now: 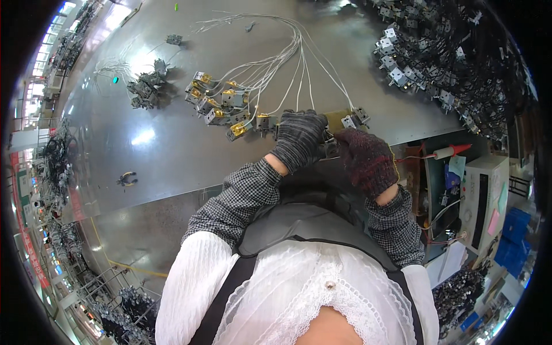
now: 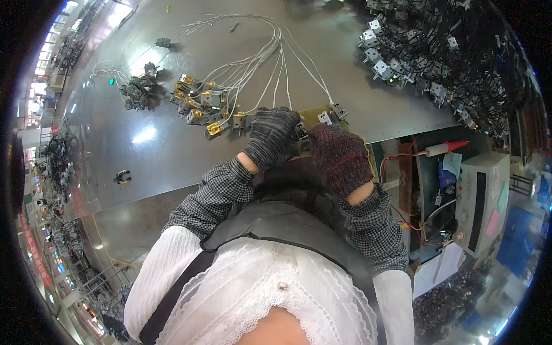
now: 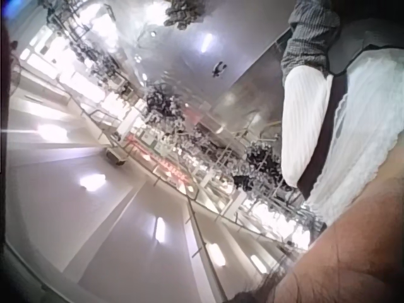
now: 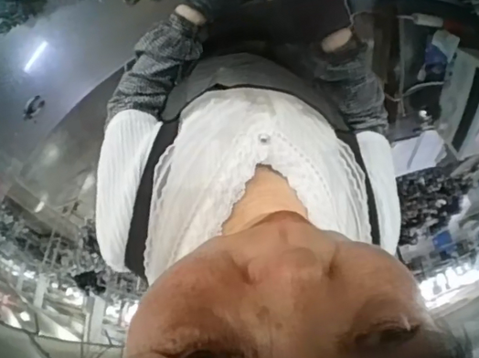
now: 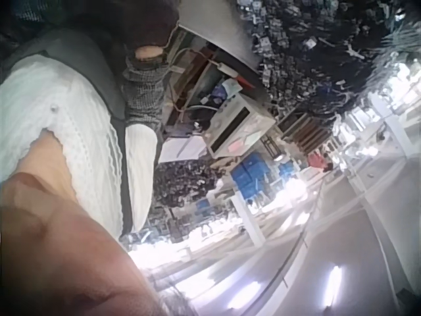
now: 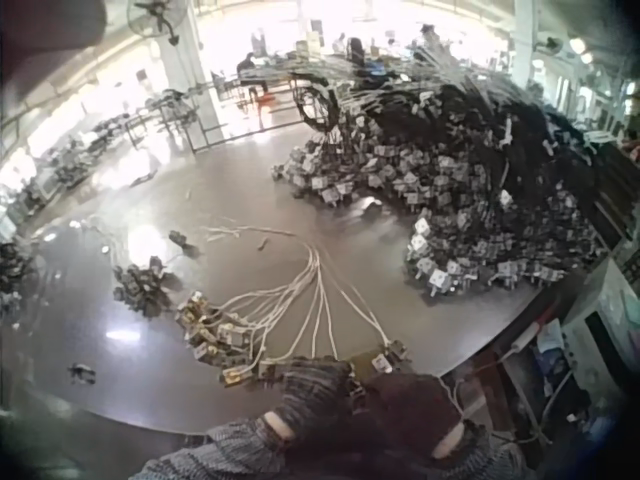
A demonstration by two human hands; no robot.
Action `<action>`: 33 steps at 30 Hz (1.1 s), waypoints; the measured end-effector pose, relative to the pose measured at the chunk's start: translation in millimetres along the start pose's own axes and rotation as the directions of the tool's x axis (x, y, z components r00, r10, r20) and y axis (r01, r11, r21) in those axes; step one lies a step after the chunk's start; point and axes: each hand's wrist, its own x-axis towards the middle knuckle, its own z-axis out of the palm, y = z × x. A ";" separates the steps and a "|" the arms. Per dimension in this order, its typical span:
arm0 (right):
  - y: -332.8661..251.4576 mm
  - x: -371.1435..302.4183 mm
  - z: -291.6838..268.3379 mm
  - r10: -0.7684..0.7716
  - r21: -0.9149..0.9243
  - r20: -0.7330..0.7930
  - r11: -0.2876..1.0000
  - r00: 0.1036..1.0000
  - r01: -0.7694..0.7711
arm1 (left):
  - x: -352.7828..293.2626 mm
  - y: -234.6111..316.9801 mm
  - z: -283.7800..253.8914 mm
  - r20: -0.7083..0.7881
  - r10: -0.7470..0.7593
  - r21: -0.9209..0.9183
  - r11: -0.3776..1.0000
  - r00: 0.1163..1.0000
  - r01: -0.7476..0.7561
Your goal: The person assembles wiring harnesses by hand, combining multiple wires, connectors, and circuit boards into complete electrical components.
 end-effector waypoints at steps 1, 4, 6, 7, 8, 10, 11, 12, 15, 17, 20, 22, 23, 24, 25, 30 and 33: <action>0.2 -1.1 0.3 0.025 0.009 -0.011 1.000 1.000 -0.025 | 1.2 1.3 -0.7 0.024 -0.005 0.009 1.000 1.000 0.005; 0.5 -2.8 -0.5 0.018 0.040 -0.048 0.999 0.999 -0.016 | 3.9 2.8 -2.2 0.033 -0.002 0.045 0.999 0.999 0.001; 1.8 -3.7 -1.9 0.027 0.068 -0.029 0.997 0.999 -0.025 | 2.0 -0.9 -3.9 0.055 -0.027 -0.054 0.998 0.998 0.030; 2.8 -3.9 -2.4 0.023 0.106 -0.027 0.994 0.999 -0.020 | -0.9 -4.9 -5.2 0.052 -0.027 -0.052 0.998 0.998 0.030; 4.0 -4.3 -2.6 0.009 0.104 -0.027 0.995 1.000 -0.006 | -6.2 -10.7 -7.1 -0.034 0.010 -0.252 0.968 0.999 -0.018; 5.7 -5.3 -0.6 0.101 0.324 -0.012 0.942 0.995 -0.092 | -17.5 -23.7 -9.7 -0.130 0.028 -0.433 0.897 0.991 -0.082; 5.5 -6.0 2.1 0.101 0.325 -0.013 0.941 0.995 -0.091 | -24.0 -29.6 -9.8 -0.204 -0.019 -0.206 0.978 0.979 -0.024; 4.7 -7.1 6.4 0.130 0.454 0.056 0.880 0.990 -0.142 | -29.3 -37.4 -10.3 -0.266 -0.030 -0.029 0.999 0.963 0.023; -0.8 -10.9 25.8 0.072 0.613 0.205 0.768 0.976 -0.185 | -40.2 -52.1 -8.1 -0.139 -0.042 0.093 0.994 0.989 0.055; -3.9 -11.8 41.4 -0.011 0.658 0.282 0.730 0.959 -0.185 | -42.9 -56.7 -8.3 -0.090 -0.013 0.157 0.987 0.996 0.027; 1.2 -13.9 53.8 0.016 0.297 0.232 0.951 0.972 -0.087 | -46.8 -59.4 -16.8 -0.162 0.004 -0.126 0.992 0.987 -0.025; 14.6 -16.2 47.6 -0.033 0.241 -0.103 0.969 0.994 0.057 | -46.2 -55.7 -21.8 -0.218 -0.021 -0.554 0.826 0.976 -0.106; 23.2 -17.1 40.9 -0.026 0.243 -0.100 0.969 0.995 0.050 | -46.2 -53.3 -24.3 -0.253 -0.086 -0.840 0.514 0.964 -0.174; 33.1 -16.8 32.7 0.006 0.268 -0.048 0.963 0.999 0.007 | -46.9 -50.8 -26.4 -0.223 -0.106 -0.897 0.412 0.969 -0.161; 39.9 -15.1 27.7 0.086 0.293 0.023 0.952 0.996 -0.090 | -46.0 -47.6 -27.0 -0.223 -0.095 -0.900 0.403 0.970 -0.167; 57.0 0.2 22.1 0.161 0.334 0.105 0.924 0.981 -0.187 | -27.5 -38.0 -20.9 0.086 -0.053 -0.842 0.529 0.995 0.101; 58.6 3.4 28.1 0.114 0.306 0.027 0.945 0.993 -0.117 | -14.0 -45.5 -24.3 0.089 -0.056 -0.546 0.832 0.994 0.096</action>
